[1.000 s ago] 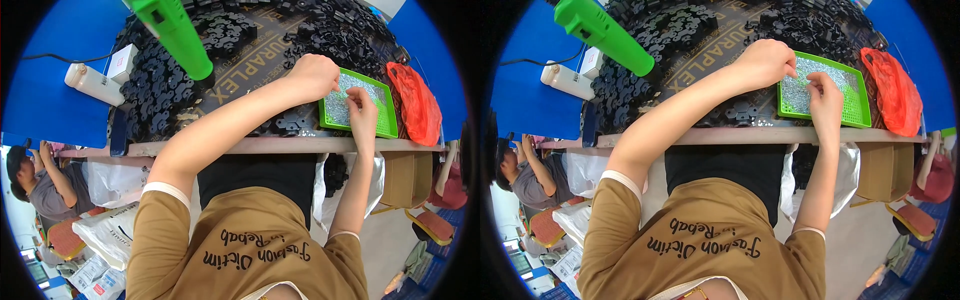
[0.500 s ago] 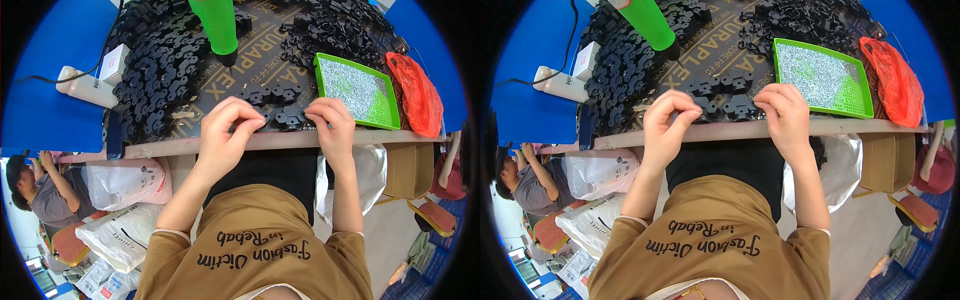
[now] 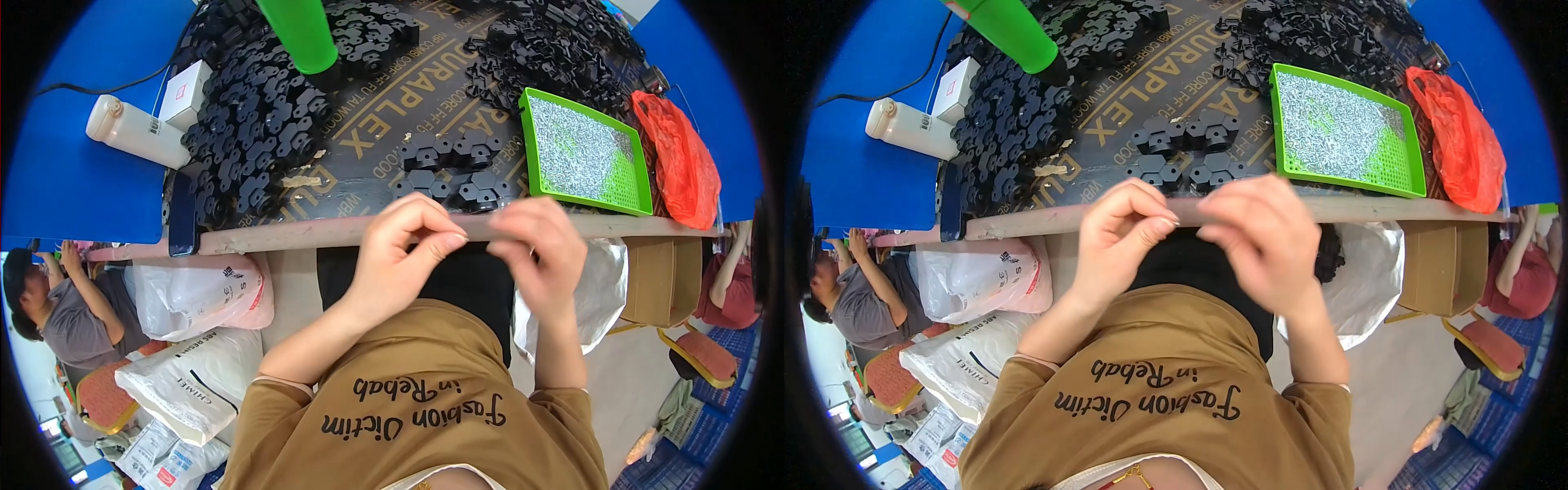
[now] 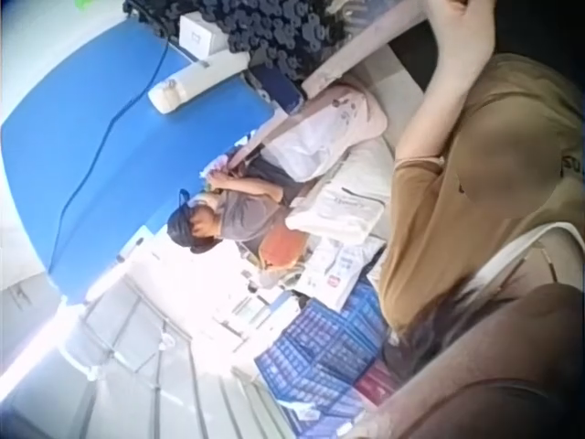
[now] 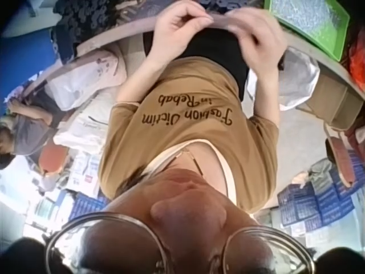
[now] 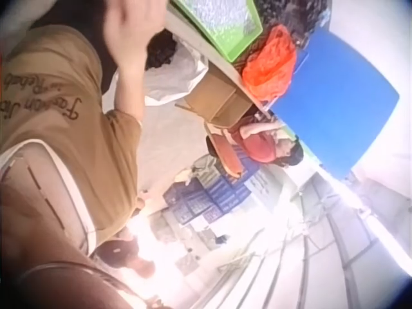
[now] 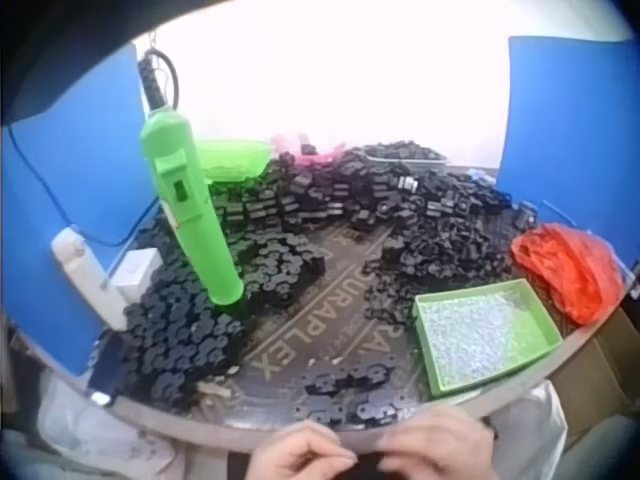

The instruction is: Assembling small black plastic components by placing them together and driving screws with an electric screwdriver.

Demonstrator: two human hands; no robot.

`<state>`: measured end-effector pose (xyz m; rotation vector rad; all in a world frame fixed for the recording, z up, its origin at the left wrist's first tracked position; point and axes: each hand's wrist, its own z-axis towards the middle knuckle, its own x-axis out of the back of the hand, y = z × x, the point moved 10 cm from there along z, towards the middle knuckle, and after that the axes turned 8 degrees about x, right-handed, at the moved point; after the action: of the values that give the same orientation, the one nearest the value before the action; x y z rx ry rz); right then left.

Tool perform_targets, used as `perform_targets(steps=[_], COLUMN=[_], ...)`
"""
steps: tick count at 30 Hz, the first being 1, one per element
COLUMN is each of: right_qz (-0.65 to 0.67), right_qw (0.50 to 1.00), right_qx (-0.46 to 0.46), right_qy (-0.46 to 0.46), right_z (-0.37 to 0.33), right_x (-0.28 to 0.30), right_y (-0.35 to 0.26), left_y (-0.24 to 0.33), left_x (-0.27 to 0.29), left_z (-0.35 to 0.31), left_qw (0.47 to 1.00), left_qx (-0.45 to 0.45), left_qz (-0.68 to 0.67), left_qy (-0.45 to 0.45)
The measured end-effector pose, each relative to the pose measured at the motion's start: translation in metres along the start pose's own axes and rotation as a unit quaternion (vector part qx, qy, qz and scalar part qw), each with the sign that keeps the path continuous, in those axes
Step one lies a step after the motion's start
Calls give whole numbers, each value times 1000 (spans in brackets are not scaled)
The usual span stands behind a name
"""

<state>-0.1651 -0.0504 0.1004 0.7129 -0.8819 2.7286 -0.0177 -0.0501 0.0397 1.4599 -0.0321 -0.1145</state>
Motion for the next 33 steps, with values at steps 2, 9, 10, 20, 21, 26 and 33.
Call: perform_targets(steps=[2, 9, 10, 20, 21, 26, 33], right_qz=[20, 53, 39, -198, -198, -211, -198], right_qw=[999, 996, 996, 979, 979, 975, 978], right_qx=[19, -18, -24, 43, 43, 59, 49], right_qy=[30, 76, 71, -7, -8, -39, -40], right_z=[-4, -16, -15, 6, 7, 12, 8], right_x=[-6, -9, -10, -29, -30, -38, -34], right_y=[-16, -9, -8, 28, 29, 24, 27], left_y=[-12, -44, -50, -15, -9, -2, 34], left_x=[-17, -28, -28, 13, 19, 27, 27], left_z=[-6, -19, -21, -35, -36, -29, 4], left_qw=[989, 941, 927, 997, 996, 995, 988], left_qx=[59, 184, 214, 63, 39, 7, -74], left_qz=[-129, -279, -304, 44, 82, 89, 112], left_qy=[-36, -48, -46, 4, 26, 55, 70])
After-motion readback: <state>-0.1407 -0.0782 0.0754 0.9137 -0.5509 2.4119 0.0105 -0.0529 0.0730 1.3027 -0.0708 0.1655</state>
